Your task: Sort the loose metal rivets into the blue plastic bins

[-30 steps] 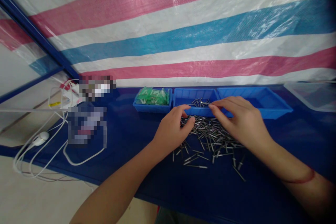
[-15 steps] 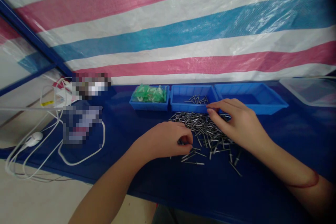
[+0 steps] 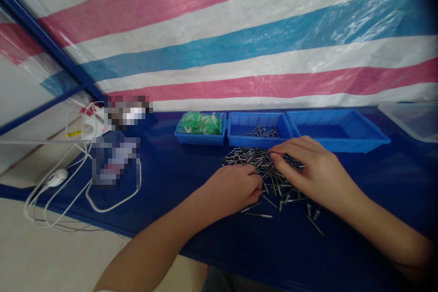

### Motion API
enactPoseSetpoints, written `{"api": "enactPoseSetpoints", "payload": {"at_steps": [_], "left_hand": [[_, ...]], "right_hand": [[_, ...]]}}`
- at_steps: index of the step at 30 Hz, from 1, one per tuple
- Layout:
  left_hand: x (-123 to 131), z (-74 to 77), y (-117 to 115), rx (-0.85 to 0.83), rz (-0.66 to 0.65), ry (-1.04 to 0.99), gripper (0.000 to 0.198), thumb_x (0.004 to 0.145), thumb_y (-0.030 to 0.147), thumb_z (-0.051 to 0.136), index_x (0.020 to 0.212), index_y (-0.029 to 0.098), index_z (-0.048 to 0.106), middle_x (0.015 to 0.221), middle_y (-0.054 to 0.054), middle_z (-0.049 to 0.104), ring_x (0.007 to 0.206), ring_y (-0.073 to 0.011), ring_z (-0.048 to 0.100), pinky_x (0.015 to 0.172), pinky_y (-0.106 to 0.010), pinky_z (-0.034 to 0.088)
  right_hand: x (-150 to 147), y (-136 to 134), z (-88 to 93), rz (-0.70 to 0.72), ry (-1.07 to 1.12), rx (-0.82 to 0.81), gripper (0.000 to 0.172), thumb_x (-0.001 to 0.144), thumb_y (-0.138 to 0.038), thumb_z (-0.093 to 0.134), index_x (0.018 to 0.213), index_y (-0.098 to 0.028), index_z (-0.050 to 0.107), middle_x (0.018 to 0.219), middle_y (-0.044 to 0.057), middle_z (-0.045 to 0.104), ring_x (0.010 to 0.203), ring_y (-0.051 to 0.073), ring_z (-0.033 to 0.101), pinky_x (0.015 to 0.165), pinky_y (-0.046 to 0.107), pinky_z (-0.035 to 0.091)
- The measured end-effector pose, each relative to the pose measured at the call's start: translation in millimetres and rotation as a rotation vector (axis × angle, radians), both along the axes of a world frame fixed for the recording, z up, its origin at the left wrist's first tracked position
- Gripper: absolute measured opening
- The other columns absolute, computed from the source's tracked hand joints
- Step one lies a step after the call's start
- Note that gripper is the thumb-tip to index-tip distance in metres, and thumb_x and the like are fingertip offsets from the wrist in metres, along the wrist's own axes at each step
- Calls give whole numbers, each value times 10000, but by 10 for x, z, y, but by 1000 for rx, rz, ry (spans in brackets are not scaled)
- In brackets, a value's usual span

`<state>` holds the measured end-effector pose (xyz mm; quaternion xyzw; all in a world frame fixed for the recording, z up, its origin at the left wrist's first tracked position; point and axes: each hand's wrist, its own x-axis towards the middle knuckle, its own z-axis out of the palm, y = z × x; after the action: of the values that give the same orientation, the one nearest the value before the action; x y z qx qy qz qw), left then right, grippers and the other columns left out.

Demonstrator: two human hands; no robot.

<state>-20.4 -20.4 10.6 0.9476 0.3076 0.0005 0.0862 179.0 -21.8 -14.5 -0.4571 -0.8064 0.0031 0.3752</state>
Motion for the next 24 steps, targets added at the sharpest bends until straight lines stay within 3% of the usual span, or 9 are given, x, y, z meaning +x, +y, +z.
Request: {"api": "enactPoseSetpoints", "payload": {"at_steps": [14,19,24], "left_hand": [[33,-70,-59,98,18,34,112,839,252,581,846,148,622,865,-64,611,760,-206,606,675,-315,496],[27,-89,-44,157,2,-8,159,933,225,449,945,142,584,958,-88,606,869,-224,594,748,-344,488],[19,-30,29,136,101,-129,214,987,223,347,958,152,546,958,-66,633,870,-209,599,752,-337,463]], "right_hand": [[-46,-33,-50,37,-22,-23,119,881,-229,545,844,-197,654,866,60,708,815,222,624,777,391,463],[-52,-53,-10,64,-13,-39,129,879,-226,545,803,-209,648,850,53,706,808,222,631,769,388,466],[-72,-89,49,142,19,-116,208,905,-245,504,749,-218,639,792,49,688,751,205,629,715,363,475]]}}
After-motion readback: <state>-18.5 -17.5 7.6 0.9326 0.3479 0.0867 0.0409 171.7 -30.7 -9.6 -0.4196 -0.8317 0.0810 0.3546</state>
